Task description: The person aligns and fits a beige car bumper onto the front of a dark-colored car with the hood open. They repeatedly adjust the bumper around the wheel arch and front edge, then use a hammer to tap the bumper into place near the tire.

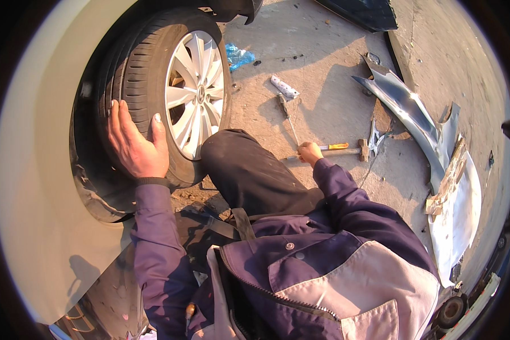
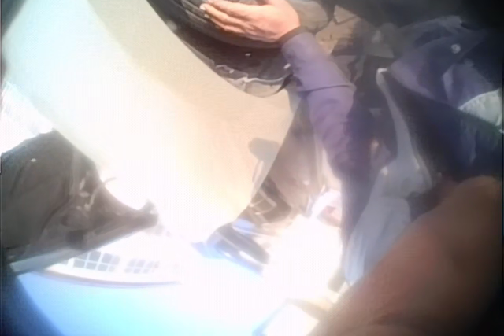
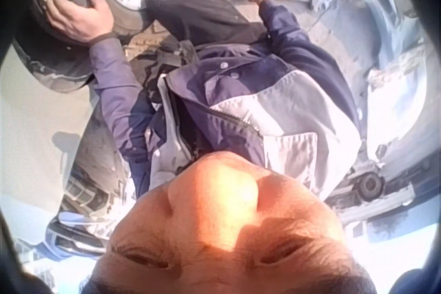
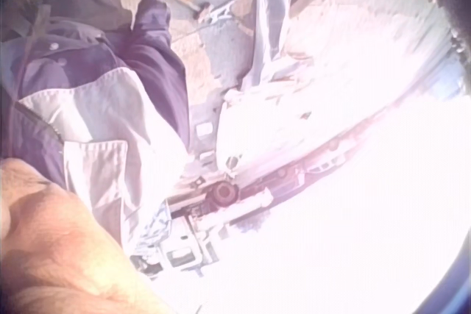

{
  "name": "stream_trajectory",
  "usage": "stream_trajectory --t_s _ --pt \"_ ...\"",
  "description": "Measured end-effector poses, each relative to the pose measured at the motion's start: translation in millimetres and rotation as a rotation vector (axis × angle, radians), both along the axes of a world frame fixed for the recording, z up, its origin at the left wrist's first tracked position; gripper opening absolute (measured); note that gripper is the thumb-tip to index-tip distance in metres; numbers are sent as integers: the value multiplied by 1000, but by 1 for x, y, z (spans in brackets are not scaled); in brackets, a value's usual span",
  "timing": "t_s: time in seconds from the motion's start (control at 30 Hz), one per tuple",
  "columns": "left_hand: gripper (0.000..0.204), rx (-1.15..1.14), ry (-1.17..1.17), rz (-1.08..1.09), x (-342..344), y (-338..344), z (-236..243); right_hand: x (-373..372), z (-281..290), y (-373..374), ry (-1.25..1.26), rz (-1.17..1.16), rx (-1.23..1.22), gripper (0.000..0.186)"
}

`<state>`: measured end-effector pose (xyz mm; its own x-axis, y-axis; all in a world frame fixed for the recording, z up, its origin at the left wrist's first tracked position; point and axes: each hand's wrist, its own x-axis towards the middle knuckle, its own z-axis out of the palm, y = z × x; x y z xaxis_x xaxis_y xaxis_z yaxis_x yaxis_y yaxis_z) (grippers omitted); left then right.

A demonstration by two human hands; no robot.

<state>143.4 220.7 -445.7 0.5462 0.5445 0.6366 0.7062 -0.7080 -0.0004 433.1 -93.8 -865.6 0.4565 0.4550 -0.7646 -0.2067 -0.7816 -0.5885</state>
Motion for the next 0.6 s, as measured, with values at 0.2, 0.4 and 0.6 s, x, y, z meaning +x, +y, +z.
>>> stream_trajectory --t_s 0.2,0.4,0.6 --pt "74 -4 0 -1 0 -1 0 -8 6 29 -175 142 28 19" --pt "71 -6 -15 6 0 -1 0 -14 -4 23 -407 226 -31 19" --pt "70 2 -17 3 0 -1 0 -10 -2 15 -439 140 -40 20"
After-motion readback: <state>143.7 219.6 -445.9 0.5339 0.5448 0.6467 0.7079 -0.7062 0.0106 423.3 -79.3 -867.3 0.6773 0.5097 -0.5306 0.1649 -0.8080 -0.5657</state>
